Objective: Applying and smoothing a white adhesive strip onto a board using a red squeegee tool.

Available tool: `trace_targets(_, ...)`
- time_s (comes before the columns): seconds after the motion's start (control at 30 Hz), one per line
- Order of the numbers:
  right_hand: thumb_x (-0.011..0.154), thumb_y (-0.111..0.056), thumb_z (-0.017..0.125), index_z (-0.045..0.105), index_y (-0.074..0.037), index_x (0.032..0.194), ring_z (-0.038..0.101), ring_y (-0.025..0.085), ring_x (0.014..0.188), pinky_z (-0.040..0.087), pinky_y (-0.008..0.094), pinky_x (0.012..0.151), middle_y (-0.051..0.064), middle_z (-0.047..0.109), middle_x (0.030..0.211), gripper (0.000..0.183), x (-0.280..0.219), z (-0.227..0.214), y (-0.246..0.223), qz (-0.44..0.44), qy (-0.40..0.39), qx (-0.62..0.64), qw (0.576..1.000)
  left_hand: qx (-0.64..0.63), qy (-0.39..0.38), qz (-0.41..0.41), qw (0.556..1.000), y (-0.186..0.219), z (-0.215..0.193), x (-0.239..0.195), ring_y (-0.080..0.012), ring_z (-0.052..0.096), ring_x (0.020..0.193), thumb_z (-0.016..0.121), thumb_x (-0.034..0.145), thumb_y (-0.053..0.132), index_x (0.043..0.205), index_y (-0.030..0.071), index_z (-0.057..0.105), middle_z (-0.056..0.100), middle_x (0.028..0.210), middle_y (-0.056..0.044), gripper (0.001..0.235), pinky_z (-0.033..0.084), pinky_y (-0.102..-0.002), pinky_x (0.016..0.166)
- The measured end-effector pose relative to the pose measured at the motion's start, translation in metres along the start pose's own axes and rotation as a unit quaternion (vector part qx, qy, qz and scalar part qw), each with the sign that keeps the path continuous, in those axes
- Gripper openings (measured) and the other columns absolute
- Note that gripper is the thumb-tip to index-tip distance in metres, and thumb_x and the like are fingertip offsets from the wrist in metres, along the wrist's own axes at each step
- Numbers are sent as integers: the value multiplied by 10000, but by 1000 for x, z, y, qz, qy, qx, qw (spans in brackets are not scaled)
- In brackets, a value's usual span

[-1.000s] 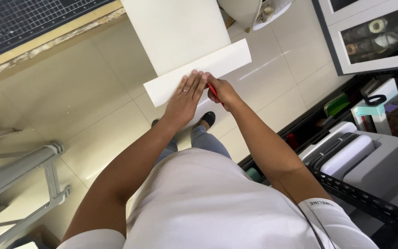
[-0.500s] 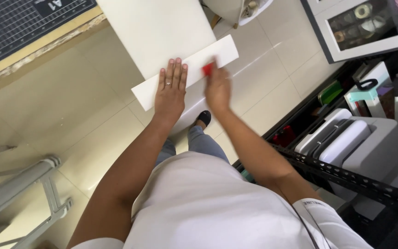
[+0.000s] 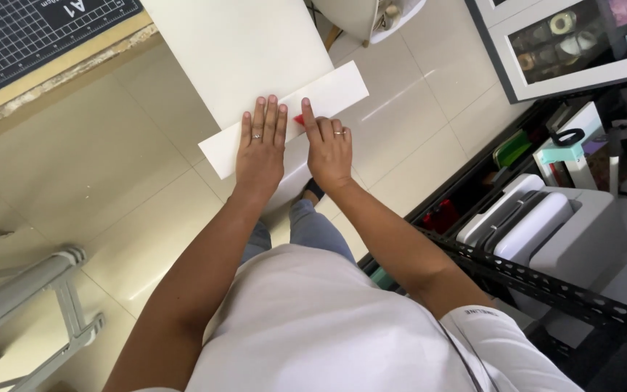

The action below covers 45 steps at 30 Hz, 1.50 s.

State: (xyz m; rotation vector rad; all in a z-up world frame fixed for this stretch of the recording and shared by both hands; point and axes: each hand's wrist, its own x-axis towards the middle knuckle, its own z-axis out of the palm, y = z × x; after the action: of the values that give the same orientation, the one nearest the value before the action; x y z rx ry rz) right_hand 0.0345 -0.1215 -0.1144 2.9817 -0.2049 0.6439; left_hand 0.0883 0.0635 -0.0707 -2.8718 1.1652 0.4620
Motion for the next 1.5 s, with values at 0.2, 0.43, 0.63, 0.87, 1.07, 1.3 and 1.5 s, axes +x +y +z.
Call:
trace_targets(0.2, 971, -39, 630, 340, -167, 1602, 568, 315, 1080, 465, 473, 873, 90, 593, 1175, 706, 16, 37, 126, 151, -22, -27, 988, -12, -4, 7, 1000, 2, -6, -7, -368, -152, 1585, 357, 1106, 171, 1657, 38, -81, -138, 1728, -179, 716, -96, -540, 1281)
trace_targets(0.43, 1117, -43, 547, 277, -116, 1631, 305, 280, 1558, 198, 448, 1308, 144, 342, 1670, 585, -9, 67, 94, 391, 148, 515, 749, -8, 14, 9, 1000, -2, -8, 5, -375, -125, 1594, 380, 1100, 154, 1660, 29, -60, -113, 1733, -189, 723, -65, -545, 1289)
trace_targets(0.63, 1147, -179, 516, 292, -162, 1621, 375, 293, 1520, 288, 516, 1257, 125, 421, 1623, 524, 11, 37, 59, 500, 98, 580, 636, 1, 16, 2, 1000, -1, -1, 6, -371, -127, 1595, 394, 1095, 197, 1663, 41, -41, -107, 1737, -179, 732, -67, -546, 1289)
trace_targets(0.87, 1137, -192, 518, 321, -161, 1601, 451, 321, 1460, 346, 551, 1179, 129, 490, 1561, 505, 17, 32, 49, 547, 112, 608, 565, 12, 21, 2, 1000, -1, 3, 6, -367, -137, 1593, 399, 1092, 219, 1663, 42, -46, -120, 1735, -179, 746, -85, -546, 1284)
trace_targets(1.07, 1124, -150, 554, 291, -154, 1625, 354, 322, 1532, 286, 523, 1258, 183, 409, 1626, 566, 9, 35, 60, 502, 123, 525, 676, 4, 18, -2, 1000, -2, 1, 9, -359, -141, 1593, 400, 1097, 217, 1665, 48, -46, -123, 1737, -172, 742, -101, -534, 1279)
trace_targets(1.3, 1042, -126, 543, 523, -147, 1470, 603, 301, 976, 478, 420, 837, 82, 634, 1065, 429, 4, -3, -2, 68, 14, 108, 992, -5, 17, -4, 1000, -1, 6, 9, -359, -151, 1590, 411, 1094, 218, 1664, 56, -53, -138, 1733, -170, 753, -96, -537, 1283)
trace_targets(1.5, 985, -17, 569, 446, -52, 1465, 604, 391, 822, 483, 493, 650, 187, 612, 994, 496, 9, 29, 36, 141, -30, 8, 989, 87, 74, -16, 993, 1, 2, -2, -384, -79, 1591, 427, 1053, 212, 1676, 40, -10, -63, 1735, -192, 780, -36, -525, 1299)
